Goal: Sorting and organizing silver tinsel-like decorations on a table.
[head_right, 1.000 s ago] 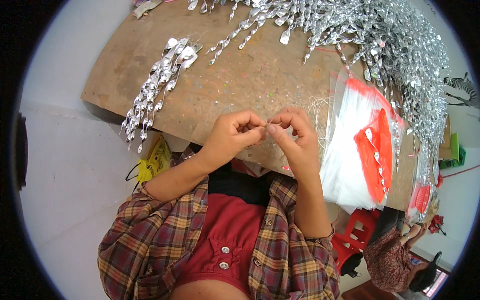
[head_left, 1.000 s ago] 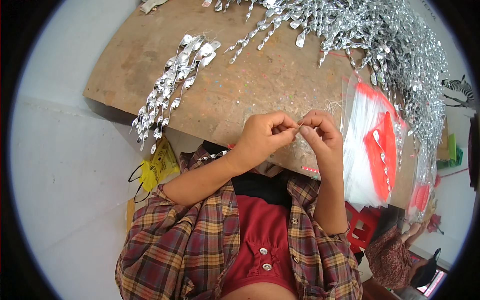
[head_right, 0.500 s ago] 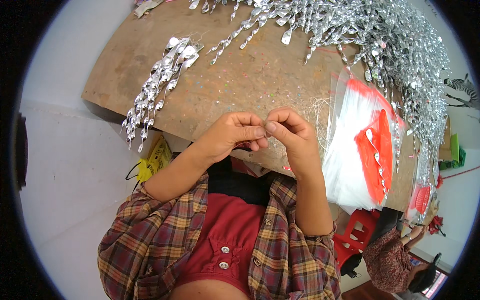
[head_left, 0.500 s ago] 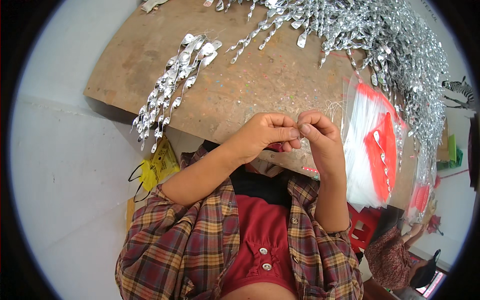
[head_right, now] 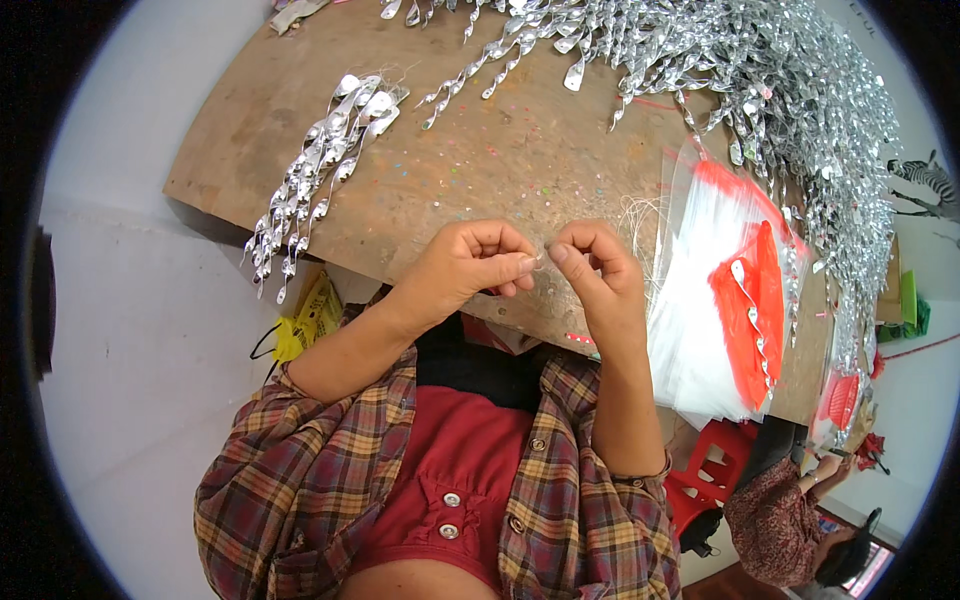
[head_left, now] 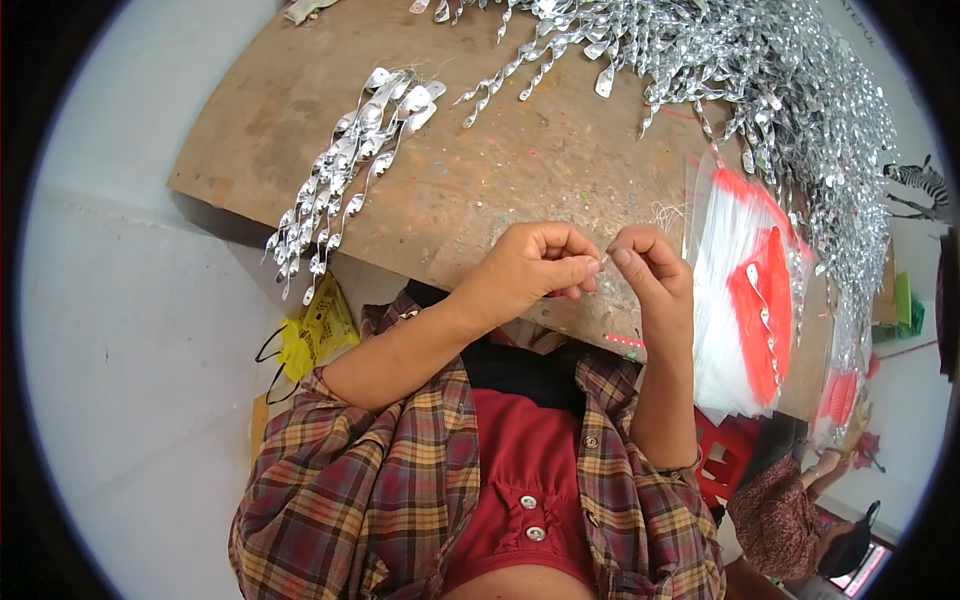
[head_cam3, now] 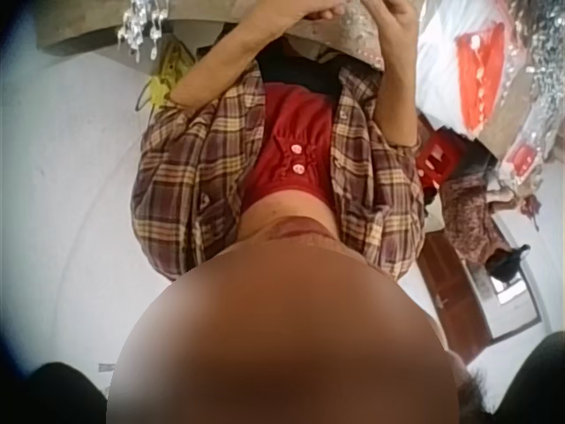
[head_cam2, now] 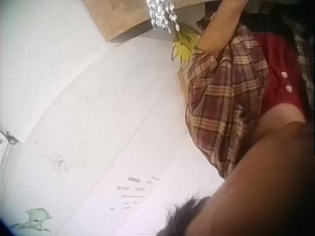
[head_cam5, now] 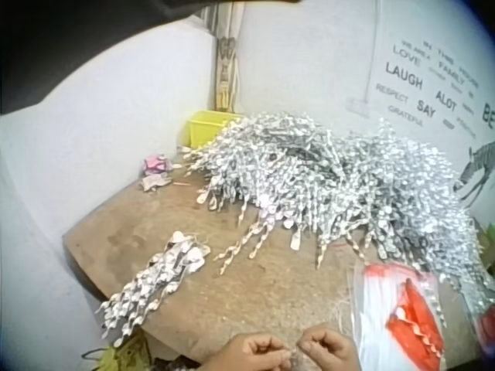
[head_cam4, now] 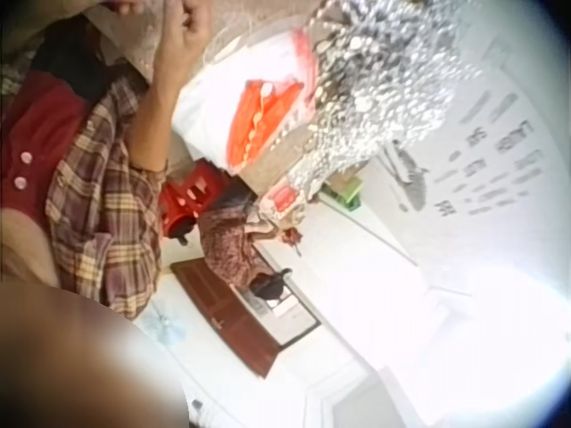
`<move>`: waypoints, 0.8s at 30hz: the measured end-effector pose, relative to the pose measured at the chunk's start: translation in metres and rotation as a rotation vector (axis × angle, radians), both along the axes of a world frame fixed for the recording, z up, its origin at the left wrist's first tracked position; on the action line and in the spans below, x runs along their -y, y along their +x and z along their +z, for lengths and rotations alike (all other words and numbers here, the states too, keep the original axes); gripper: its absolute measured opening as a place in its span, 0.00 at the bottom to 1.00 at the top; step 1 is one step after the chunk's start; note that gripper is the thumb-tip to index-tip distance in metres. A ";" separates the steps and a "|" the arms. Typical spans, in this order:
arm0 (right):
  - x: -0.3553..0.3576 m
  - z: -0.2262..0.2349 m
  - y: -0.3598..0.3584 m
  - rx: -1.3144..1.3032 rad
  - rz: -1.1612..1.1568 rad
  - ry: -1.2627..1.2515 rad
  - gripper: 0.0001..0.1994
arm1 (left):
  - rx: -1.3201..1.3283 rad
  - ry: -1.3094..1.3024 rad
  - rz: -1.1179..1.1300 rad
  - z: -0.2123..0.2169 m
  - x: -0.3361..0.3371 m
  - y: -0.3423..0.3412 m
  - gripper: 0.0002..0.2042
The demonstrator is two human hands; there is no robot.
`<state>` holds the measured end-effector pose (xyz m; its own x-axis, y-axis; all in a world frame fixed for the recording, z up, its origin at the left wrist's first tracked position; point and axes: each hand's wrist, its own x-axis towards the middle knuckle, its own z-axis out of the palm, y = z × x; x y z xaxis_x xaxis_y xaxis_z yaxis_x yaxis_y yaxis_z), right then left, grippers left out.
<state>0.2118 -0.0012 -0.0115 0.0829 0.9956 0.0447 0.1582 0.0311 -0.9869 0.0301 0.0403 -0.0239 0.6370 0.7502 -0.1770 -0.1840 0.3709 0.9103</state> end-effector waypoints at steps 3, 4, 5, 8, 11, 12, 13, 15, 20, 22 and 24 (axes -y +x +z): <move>-0.003 0.011 -0.005 0.121 0.056 0.093 0.04 | -0.017 0.064 0.058 0.003 0.004 0.002 0.07; -0.005 0.014 -0.007 0.120 0.057 0.094 0.04 | -0.017 0.065 0.059 0.001 0.005 0.002 0.07; -0.006 0.016 -0.009 0.234 0.076 0.152 0.04 | -0.074 0.154 0.079 -0.002 0.006 0.002 0.06; -0.005 0.021 -0.017 0.464 0.041 0.270 0.05 | -0.188 0.326 0.150 -0.002 0.008 0.004 0.05; -0.001 0.019 -0.024 0.616 -0.054 0.371 0.05 | -0.228 0.406 0.234 -0.006 0.008 0.007 0.05; 0.001 0.016 -0.026 0.654 -0.095 0.413 0.05 | -0.208 0.401 0.264 -0.007 0.008 0.007 0.05; 0.002 0.015 -0.027 0.655 -0.097 0.413 0.05 | -0.207 0.402 0.262 -0.004 0.007 0.006 0.05; 0.003 0.013 -0.027 0.539 -0.135 0.411 0.05 | 0.006 -0.020 0.120 0.005 0.004 0.001 0.07; 0.002 0.007 -0.024 0.652 -0.103 0.526 0.05 | 0.149 -0.120 0.053 -0.007 -0.003 -0.003 0.08; 0.003 0.006 -0.022 0.718 -0.088 0.576 0.05 | 0.156 -0.130 0.042 -0.007 -0.003 -0.004 0.09; 0.003 0.006 -0.020 0.531 -0.061 0.501 0.05 | 0.133 -0.136 0.030 -0.004 -0.003 -0.005 0.07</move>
<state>0.1916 -0.0045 -0.0054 -0.0219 0.8392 0.5434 0.6273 0.4348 -0.6462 0.0254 0.0433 -0.0280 0.6393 0.7441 -0.1940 -0.3120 0.4815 0.8190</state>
